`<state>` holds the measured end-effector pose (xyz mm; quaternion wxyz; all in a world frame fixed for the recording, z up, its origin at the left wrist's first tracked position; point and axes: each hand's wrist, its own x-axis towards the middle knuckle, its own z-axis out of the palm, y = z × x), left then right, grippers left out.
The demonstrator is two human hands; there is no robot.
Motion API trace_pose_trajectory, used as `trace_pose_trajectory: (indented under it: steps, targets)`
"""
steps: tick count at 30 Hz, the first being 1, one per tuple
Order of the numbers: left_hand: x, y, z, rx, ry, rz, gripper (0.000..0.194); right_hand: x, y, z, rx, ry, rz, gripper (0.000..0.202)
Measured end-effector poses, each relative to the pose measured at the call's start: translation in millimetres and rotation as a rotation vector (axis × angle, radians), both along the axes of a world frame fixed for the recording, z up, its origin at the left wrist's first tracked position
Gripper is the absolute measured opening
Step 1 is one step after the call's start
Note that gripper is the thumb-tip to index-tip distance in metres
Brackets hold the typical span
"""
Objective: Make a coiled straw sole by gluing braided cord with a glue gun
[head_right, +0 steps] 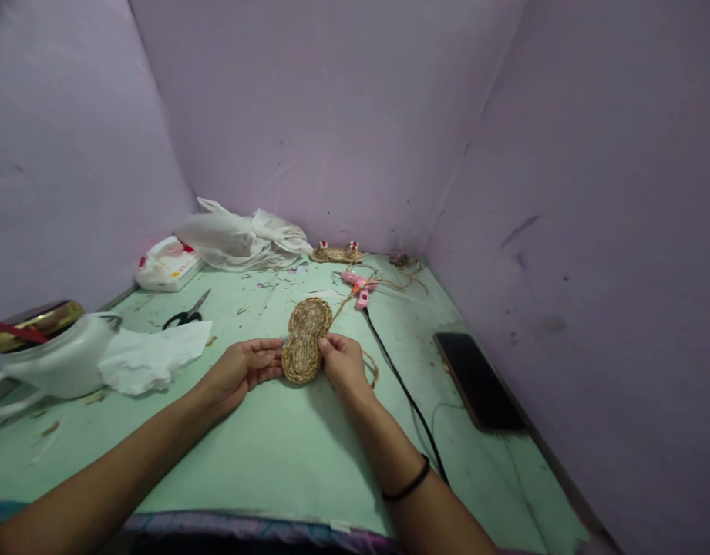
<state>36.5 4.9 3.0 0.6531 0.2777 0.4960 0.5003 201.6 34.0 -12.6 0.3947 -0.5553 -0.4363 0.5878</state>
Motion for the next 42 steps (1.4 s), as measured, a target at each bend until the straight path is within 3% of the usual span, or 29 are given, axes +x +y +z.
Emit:
trace_pose_trajectory:
  steps: [12,19,28,35,42]
  targets:
    - [0.3,0.4,1.7,0.013,0.036,-0.048,0.013,0.2,2.5,3.8,-0.062,0.052,0.033,0.029]
    - [4.4,-2.7,2.4,0.058,0.025,-0.071,0.026,-8.1,-4.6,4.7,-0.017,0.055,0.143,0.021]
    - [3.6,-2.9,5.3,0.042,0.066,-0.048,0.023,16.3,11.1,3.6,0.224,-0.101,-0.115,0.014]
    - [3.5,-2.4,5.6,0.025,0.073,-0.055,0.02,16.8,7.3,7.3,0.445,-0.201,-0.269,0.035]
    - [0.8,-0.9,2.8,0.022,0.08,-0.092,0.022,16.1,2.3,11.2,0.552,-0.188,-0.258,0.031]
